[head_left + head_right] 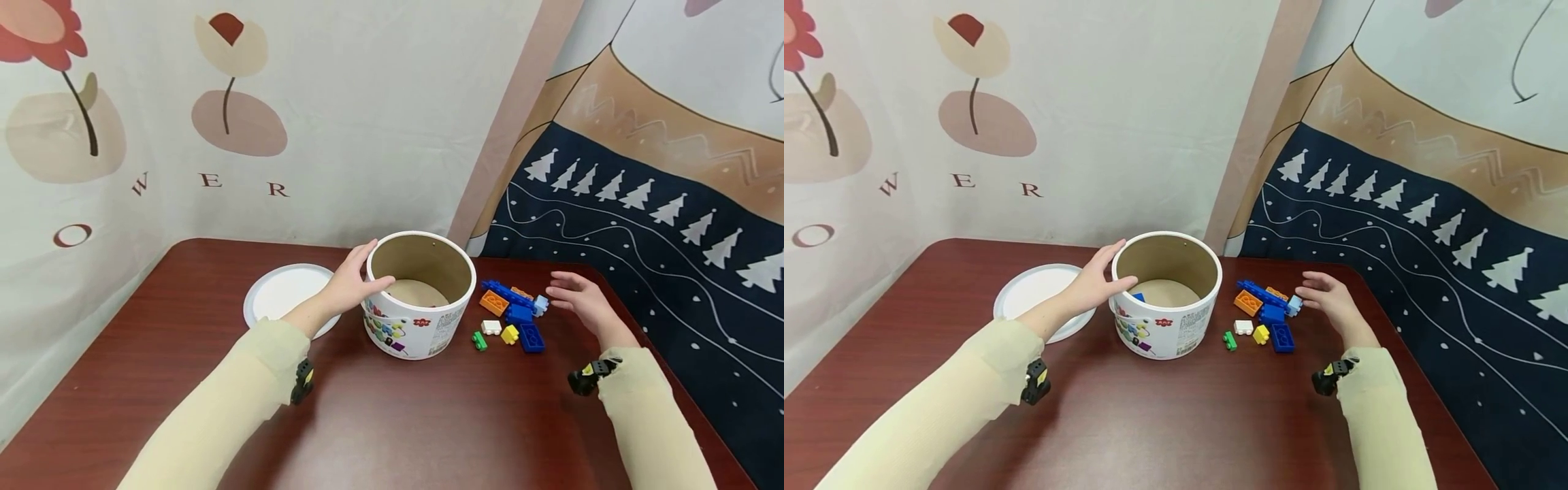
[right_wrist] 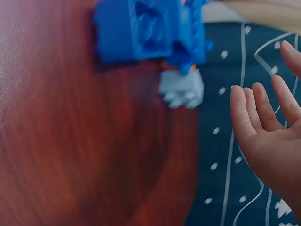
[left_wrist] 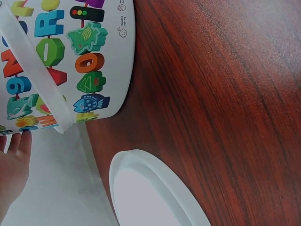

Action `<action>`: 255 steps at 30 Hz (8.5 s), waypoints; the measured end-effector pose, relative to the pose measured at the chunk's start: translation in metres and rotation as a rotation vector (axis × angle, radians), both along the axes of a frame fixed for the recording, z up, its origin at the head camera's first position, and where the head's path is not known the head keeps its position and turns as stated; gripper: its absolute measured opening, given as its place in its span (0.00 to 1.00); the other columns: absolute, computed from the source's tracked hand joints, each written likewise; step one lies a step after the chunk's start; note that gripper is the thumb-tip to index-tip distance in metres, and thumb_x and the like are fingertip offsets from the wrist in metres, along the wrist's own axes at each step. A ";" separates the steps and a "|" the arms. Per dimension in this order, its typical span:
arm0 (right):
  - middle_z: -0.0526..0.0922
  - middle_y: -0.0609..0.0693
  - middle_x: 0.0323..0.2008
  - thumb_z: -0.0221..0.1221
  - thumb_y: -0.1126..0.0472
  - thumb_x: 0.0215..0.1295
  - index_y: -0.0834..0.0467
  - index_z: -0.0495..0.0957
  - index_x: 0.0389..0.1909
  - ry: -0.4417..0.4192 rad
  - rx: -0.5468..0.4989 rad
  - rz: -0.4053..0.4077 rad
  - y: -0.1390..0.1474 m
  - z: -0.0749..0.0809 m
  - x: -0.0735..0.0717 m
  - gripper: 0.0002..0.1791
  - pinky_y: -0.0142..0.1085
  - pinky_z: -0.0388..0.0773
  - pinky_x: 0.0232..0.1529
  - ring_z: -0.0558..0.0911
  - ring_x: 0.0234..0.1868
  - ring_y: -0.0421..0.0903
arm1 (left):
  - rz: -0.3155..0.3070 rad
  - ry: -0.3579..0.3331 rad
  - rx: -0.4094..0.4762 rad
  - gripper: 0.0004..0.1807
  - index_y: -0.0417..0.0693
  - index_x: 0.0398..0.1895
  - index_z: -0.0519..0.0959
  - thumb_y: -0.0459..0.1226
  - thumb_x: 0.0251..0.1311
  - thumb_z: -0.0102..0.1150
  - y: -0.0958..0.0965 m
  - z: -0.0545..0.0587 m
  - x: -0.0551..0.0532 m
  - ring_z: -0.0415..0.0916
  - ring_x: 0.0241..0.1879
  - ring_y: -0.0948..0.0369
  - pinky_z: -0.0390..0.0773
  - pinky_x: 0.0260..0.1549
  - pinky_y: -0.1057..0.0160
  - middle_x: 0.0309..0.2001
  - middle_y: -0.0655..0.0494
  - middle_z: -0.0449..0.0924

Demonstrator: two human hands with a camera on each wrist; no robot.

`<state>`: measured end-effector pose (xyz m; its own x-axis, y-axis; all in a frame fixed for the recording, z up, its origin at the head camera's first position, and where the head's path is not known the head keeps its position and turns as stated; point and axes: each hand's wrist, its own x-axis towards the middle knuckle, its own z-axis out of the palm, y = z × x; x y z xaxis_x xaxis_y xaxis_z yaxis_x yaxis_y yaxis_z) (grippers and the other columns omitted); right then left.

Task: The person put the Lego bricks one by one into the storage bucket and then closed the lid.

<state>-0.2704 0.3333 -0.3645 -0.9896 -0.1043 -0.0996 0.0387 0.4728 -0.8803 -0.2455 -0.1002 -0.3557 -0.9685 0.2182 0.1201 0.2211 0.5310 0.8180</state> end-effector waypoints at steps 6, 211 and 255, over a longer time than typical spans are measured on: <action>0.54 0.72 0.66 0.55 0.51 0.65 0.68 0.50 0.69 -0.045 0.013 -0.030 0.012 -0.021 -0.002 0.40 0.23 0.78 0.42 0.74 0.36 0.23 | -0.001 0.005 -0.007 0.47 0.47 0.73 0.50 0.47 0.54 0.63 0.001 0.000 0.001 0.54 0.69 0.48 0.61 0.65 0.46 0.71 0.46 0.51; 0.68 0.66 0.53 0.56 0.65 0.61 0.73 0.60 0.61 -0.193 0.098 0.077 -0.012 -0.031 0.042 0.29 0.30 0.80 0.41 0.73 0.46 0.48 | -0.020 -0.019 -0.003 0.46 0.47 0.73 0.49 0.48 0.55 0.61 0.001 0.001 0.001 0.54 0.69 0.49 0.62 0.65 0.46 0.72 0.47 0.50; 0.64 0.63 0.66 0.53 0.60 0.67 0.65 0.62 0.66 0.010 0.044 0.206 -0.087 0.076 0.013 0.28 0.22 0.75 0.47 0.75 0.45 0.35 | -0.014 -0.013 -0.008 0.46 0.48 0.73 0.49 0.47 0.55 0.62 0.000 0.002 0.000 0.54 0.69 0.49 0.62 0.65 0.47 0.71 0.47 0.51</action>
<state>-0.2579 0.2462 -0.2884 -0.9487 -0.3004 -0.0989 -0.0714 0.5080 -0.8584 -0.2454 -0.1007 -0.3539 -0.9667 0.2329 0.1060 0.2183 0.5347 0.8164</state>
